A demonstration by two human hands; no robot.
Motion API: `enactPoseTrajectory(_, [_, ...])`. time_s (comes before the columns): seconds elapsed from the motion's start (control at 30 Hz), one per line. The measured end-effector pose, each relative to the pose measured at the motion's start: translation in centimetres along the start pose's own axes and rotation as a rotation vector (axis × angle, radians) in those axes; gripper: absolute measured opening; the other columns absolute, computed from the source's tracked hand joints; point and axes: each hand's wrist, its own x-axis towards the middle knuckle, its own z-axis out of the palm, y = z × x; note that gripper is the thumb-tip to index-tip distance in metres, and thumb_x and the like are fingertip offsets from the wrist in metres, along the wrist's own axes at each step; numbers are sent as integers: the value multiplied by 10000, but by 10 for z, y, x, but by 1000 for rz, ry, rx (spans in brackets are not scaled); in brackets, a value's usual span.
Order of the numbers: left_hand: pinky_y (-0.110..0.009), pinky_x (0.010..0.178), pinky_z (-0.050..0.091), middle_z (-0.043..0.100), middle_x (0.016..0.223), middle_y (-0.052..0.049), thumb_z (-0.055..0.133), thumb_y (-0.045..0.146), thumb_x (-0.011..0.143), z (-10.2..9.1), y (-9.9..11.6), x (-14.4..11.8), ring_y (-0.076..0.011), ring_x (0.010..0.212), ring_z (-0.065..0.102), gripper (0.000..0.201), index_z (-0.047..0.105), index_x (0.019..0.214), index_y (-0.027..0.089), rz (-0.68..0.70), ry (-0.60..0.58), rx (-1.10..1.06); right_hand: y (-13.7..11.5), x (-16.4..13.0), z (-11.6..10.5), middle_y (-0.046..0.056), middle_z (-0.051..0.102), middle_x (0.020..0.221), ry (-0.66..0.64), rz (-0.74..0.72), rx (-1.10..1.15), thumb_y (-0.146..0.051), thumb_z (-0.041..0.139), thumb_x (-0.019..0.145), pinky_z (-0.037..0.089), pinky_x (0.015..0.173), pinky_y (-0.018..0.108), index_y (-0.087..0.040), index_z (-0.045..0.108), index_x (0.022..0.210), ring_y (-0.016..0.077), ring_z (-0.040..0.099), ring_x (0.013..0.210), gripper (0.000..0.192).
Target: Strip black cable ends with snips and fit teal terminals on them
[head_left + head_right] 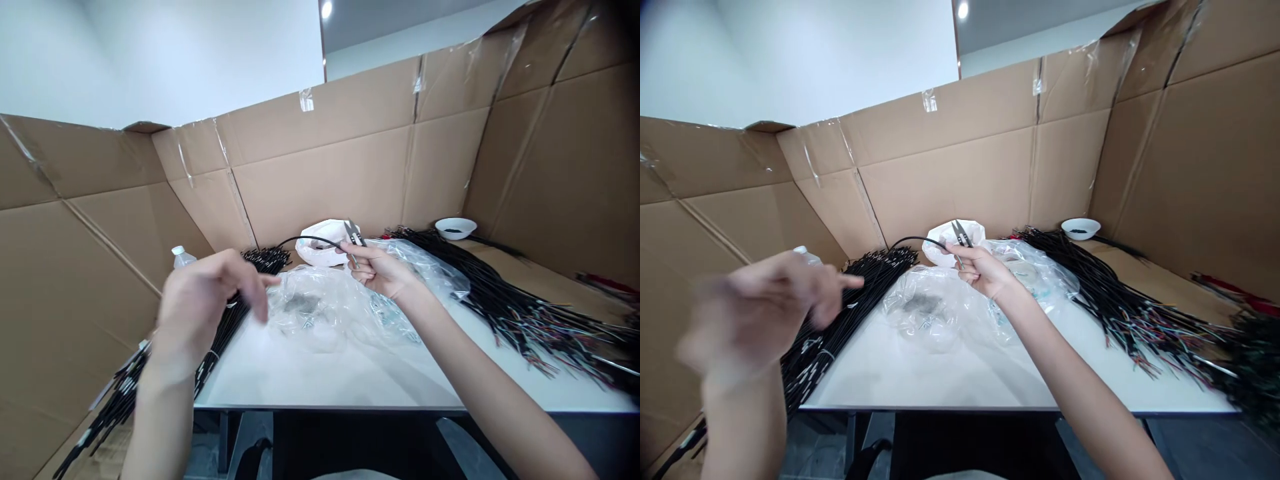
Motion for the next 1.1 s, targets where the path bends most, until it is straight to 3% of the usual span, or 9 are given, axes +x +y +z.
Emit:
enactPoseTrajectory(0.07, [-405,803,553,690,769,-48,664,624,860,21,-20,14,-249,758,646,386,677,774,248,236,-22,285,3,-3,5,-148,263,429,-25,17,7,-254,927,578,84,364,185,-192,543,647,19,86,429,396])
enactPoseTrajectory(0.13, [-394,887,516,711,914,-63,610,541,931,32,-51,30,-268,917,645,317,662,875,234,359,44,544,5,-7,10,-150,250,422,-49,29,14,-257,919,592,75,367,186,-182,579,650,19,77,430,353])
enactPoseTrajectory(0.23, [-431,1010,475,670,1258,-134,511,511,990,32,-104,56,-321,1231,561,388,607,1192,195,273,-36,662,5,-14,19,-148,263,424,-75,40,21,-253,912,607,78,366,181,-168,622,655,16,70,434,306])
enactPoseTrajectory(0.3, [-489,1103,405,605,1376,-176,474,510,1001,26,-132,68,-346,1318,498,486,537,1328,156,221,-94,711,4,-18,25,-140,308,427,-89,56,36,-241,904,620,84,361,173,-154,656,673,13,77,434,268])
enactPoseTrajectory(0.43, [-432,1080,428,680,1305,-139,472,451,1001,21,-161,77,-319,1254,582,379,616,1241,195,183,-240,725,3,-19,38,-83,522,523,-98,80,77,-195,893,622,98,348,159,-132,687,720,3,147,429,237])
enactPoseTrajectory(0.57, [-377,944,477,771,1095,-87,393,370,1024,18,-165,79,-305,1077,681,308,676,988,251,97,-245,767,3,-14,47,-78,556,563,-107,63,120,-183,873,663,96,342,162,-154,662,719,1,142,413,221])
enactPoseTrajectory(0.8, [-367,853,461,786,941,-99,509,352,968,-8,-143,98,-324,944,702,240,668,826,243,17,-101,699,-5,-3,43,-146,243,431,-185,26,149,-344,766,837,93,343,176,-152,669,789,40,48,410,221])
enactPoseTrajectory(0.93, [-329,798,474,766,824,-80,594,323,925,-19,-131,102,-266,814,682,232,694,743,218,-12,-45,497,-3,-4,33,-152,160,454,-149,-73,47,-451,733,824,109,349,204,-150,681,829,64,44,422,306])
enactPoseTrajectory(1.1, [-247,658,520,765,842,-91,616,314,935,-14,-113,109,-164,683,668,209,726,904,139,-142,54,99,30,-7,34,-142,184,490,-7,-211,-69,-427,837,673,68,396,238,-172,657,778,59,83,446,330])
